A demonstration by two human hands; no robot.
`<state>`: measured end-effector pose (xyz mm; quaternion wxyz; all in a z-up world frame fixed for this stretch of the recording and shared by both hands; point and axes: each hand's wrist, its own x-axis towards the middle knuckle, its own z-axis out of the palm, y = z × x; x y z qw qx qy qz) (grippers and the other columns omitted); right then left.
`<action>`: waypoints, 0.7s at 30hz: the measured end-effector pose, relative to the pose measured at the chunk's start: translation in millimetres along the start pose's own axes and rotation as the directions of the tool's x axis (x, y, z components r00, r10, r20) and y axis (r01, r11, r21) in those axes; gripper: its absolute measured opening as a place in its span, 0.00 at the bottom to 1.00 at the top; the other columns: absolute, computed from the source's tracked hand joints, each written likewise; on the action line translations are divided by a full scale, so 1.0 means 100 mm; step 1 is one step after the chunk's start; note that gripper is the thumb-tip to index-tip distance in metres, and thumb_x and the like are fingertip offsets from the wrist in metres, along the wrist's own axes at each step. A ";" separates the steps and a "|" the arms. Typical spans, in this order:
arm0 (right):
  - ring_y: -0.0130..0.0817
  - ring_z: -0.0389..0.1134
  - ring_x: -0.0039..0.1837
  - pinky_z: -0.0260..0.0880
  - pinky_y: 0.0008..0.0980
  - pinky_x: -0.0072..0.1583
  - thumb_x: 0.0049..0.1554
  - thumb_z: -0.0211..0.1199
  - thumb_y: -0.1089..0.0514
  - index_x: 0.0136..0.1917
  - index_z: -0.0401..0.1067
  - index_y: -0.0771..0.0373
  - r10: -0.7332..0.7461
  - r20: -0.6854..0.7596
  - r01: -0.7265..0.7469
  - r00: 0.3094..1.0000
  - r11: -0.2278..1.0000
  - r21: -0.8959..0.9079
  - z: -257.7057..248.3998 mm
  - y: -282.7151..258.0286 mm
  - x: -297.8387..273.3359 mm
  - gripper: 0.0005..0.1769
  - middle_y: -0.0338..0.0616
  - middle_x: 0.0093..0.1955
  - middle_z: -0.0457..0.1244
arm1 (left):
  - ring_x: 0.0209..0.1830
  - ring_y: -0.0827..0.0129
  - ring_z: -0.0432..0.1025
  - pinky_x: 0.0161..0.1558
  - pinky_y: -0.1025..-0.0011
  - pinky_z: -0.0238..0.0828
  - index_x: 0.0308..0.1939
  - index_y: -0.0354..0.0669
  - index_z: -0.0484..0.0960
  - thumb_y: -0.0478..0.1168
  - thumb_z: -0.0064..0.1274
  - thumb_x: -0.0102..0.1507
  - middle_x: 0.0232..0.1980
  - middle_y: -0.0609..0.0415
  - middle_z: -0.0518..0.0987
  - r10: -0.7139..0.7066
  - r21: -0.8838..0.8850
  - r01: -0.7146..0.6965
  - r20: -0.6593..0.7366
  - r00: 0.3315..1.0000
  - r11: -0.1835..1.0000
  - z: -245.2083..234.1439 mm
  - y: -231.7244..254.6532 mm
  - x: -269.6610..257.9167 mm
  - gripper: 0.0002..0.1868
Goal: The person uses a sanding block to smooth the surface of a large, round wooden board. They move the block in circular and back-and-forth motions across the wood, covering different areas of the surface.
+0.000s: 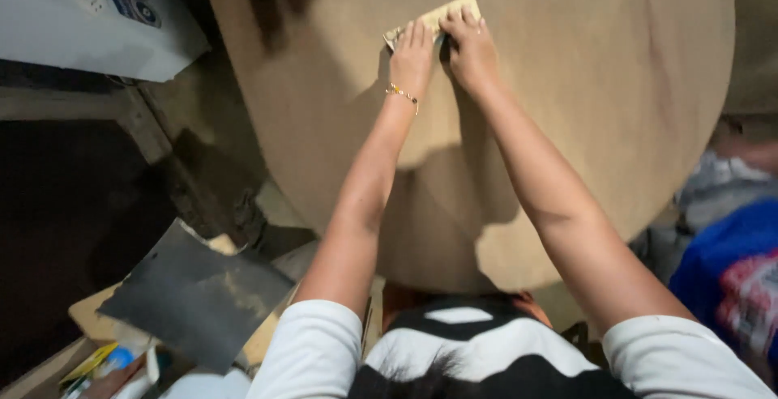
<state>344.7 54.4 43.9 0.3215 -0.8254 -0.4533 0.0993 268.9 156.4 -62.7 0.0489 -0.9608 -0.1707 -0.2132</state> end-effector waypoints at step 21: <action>0.59 0.54 0.57 0.54 0.45 0.56 0.50 0.51 0.63 0.54 0.59 0.74 -0.172 -0.015 0.172 0.985 0.985 -0.017 -0.47 -0.13 -0.64 0.19 0.66 0.50 0.58 | 0.36 0.68 0.65 0.20 0.72 0.65 0.29 0.47 0.70 0.40 0.45 0.49 0.33 0.55 0.68 0.036 -0.012 -0.035 0.063 0.997 0.999 -0.35 0.44 -0.15 0.05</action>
